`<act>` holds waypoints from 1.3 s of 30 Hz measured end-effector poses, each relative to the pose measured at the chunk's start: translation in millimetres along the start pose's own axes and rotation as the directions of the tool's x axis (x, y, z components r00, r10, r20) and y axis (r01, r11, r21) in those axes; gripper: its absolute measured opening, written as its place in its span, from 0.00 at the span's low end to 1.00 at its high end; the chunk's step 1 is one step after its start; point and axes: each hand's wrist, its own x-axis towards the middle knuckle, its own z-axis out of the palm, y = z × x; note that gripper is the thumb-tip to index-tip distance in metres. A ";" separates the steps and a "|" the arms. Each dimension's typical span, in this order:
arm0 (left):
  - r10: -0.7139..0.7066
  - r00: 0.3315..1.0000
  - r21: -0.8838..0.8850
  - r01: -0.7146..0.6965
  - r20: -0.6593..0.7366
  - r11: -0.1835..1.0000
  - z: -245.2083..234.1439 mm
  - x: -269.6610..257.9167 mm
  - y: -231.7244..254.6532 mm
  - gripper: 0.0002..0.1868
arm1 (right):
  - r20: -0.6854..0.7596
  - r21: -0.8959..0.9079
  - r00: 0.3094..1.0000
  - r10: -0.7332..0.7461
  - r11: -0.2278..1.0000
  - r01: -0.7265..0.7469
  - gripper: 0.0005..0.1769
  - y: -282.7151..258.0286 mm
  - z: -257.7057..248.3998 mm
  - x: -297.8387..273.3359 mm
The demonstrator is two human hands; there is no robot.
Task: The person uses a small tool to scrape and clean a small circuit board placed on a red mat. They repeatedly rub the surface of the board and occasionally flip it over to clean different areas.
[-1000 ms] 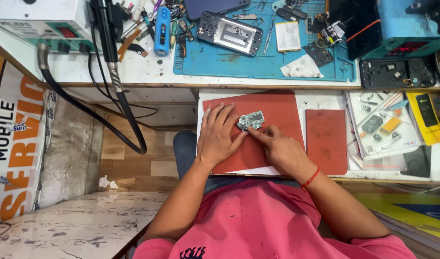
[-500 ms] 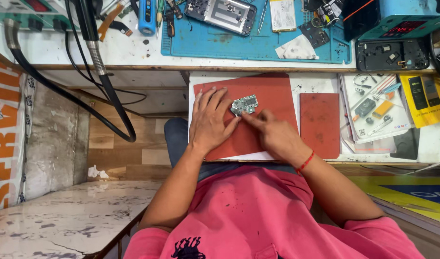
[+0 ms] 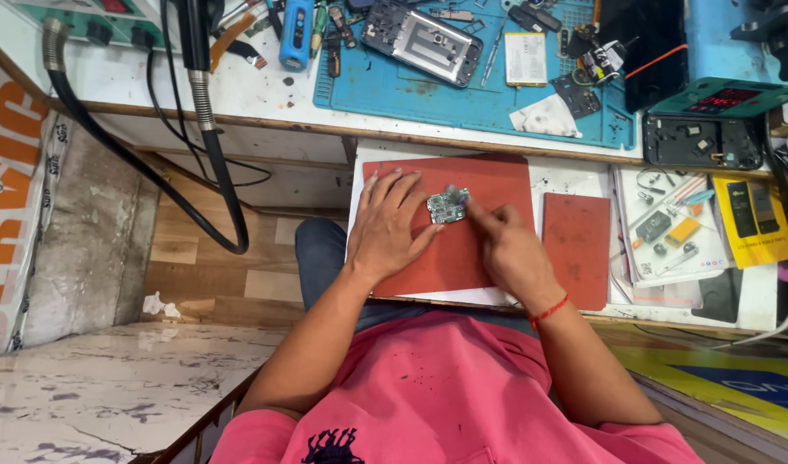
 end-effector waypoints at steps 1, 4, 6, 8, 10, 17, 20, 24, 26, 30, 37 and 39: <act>0.000 1.000 0.002 0.000 -0.006 1.000 -0.8 0.9 -0.4 0.28 | 0.045 -0.003 0.998 -0.035 0.999 0.035 0.28 -0.8 0.3 0.0; 0.013 1.000 0.003 -0.013 -0.015 1.000 -1.0 5.1 -0.1 0.28 | 0.065 -0.018 0.997 -0.041 0.999 0.043 0.28 -2.6 -1.2 0.0; 0.007 1.000 0.001 -0.007 -0.022 1.000 0.5 3.3 1.1 0.28 | -0.052 -0.035 0.997 0.060 0.997 -0.062 0.27 -3.2 -3.0 0.1; 0.000 0.999 -0.010 0.000 -0.033 1.000 0.9 1.1 1.4 0.28 | 0.048 -0.052 0.999 0.007 0.999 -0.004 0.31 -5.7 -1.8 0.0; 0.000 1.000 -0.009 0.000 -0.029 1.000 -2.3 3.7 -2.0 0.27 | 0.110 -0.060 0.994 -0.019 0.998 0.026 0.34 -11.3 2.7 2.1; -0.006 1.000 -0.003 0.006 -0.024 1.000 -2.6 4.0 -1.5 0.28 | 0.044 0.001 0.999 -0.013 1.000 0.013 0.25 -21.8 14.2 -0.9; 0.007 1.000 -0.001 -0.007 -0.023 1.000 -0.2 4.6 -1.9 0.28 | 0.014 0.019 0.999 -0.037 0.999 0.037 0.25 -19.9 10.4 -0.4; 0.010 1.000 0.005 -0.010 -0.006 1.000 2.0 0.7 -1.1 0.28 | 0.011 0.031 0.998 -0.063 0.998 0.063 0.25 -27.0 9.1 -6.8; 0.024 0.999 0.044 -0.023 -0.028 0.999 2.5 8.8 -3.8 0.32 | -0.063 -0.052 0.990 -0.126 0.991 0.123 0.28 -31.6 11.9 -2.9; 0.015 1.000 0.045 -0.014 -0.017 0.999 14.0 -6.9 -2.5 0.30 | -0.049 -0.081 0.984 -0.171 0.983 0.167 0.31 -21.4 18.9 -30.2; 0.058 0.997 0.030 -0.057 -0.046 0.998 16.3 -5.9 -11.8 0.25 | -0.066 -0.126 0.995 -0.075 0.990 0.067 0.34 5.6 16.5 -17.9; 0.062 0.995 0.018 -0.061 -0.075 0.998 17.8 -4.0 -12.4 0.26 | -0.062 -0.124 0.984 -0.165 0.980 0.157 0.32 8.9 13.3 -16.3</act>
